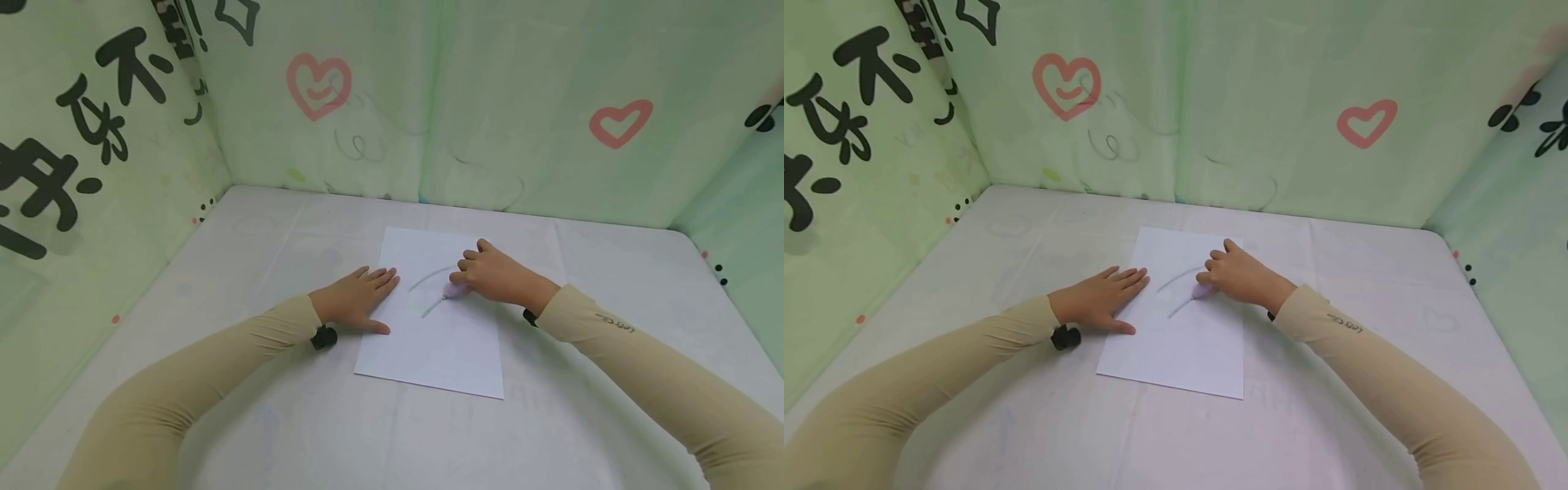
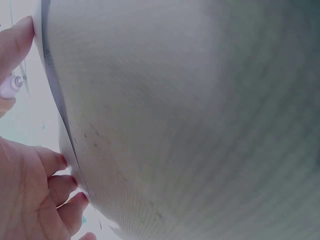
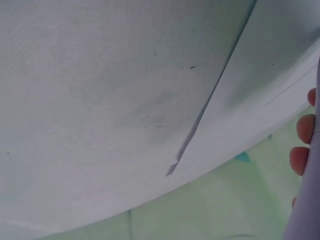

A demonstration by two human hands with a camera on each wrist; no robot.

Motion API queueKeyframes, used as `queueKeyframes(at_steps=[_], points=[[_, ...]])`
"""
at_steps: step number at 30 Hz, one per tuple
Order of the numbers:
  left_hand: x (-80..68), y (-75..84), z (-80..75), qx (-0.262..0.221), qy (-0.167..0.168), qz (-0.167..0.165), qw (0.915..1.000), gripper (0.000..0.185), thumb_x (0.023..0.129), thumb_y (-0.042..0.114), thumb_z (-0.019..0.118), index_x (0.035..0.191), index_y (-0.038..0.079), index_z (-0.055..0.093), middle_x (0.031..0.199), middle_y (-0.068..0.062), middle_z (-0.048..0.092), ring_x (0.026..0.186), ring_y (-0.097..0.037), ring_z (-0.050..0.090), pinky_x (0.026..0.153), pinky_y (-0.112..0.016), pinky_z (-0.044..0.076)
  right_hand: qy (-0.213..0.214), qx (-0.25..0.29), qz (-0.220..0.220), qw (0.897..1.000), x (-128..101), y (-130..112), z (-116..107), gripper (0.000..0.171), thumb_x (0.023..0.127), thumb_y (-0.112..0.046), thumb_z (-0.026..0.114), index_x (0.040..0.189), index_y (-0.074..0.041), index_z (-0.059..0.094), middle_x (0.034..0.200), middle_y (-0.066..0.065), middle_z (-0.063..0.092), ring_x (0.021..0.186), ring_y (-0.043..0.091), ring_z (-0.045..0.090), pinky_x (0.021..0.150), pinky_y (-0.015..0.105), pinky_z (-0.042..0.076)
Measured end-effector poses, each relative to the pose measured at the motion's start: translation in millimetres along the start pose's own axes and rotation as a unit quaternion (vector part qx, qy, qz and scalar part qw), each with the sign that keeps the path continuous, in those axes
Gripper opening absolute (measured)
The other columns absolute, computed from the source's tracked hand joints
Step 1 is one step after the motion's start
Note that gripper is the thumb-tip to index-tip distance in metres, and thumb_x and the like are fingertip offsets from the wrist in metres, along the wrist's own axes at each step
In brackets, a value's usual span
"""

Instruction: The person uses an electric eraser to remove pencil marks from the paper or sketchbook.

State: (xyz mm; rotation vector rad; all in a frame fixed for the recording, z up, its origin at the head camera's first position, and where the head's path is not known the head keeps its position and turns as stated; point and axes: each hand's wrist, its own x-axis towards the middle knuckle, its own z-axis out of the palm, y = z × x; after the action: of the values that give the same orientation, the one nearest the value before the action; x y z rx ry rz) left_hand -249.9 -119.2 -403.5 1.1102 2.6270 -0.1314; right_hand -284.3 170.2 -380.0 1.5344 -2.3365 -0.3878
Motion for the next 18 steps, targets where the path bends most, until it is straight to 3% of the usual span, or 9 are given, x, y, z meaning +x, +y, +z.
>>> queueKeyframes(at_steps=[18], points=[[1.7,-0.8,1.5,0.001,-0.008,-0.007,0.9999,0.097,0.086,0.067,0.046,0.152,0.007,0.008,0.159,-0.01,0.007,0.148,-0.024,0.011,0.12,-0.045,0.009,0.002,-0.007,-0.001,1.0,4.0,0.5,0.7,0.028,0.065,-0.03,0.081,0.082,-0.018,0.062,0.066,-0.002,0.057,0.066,0.017,0.047,0.065,0.032,0.03]])
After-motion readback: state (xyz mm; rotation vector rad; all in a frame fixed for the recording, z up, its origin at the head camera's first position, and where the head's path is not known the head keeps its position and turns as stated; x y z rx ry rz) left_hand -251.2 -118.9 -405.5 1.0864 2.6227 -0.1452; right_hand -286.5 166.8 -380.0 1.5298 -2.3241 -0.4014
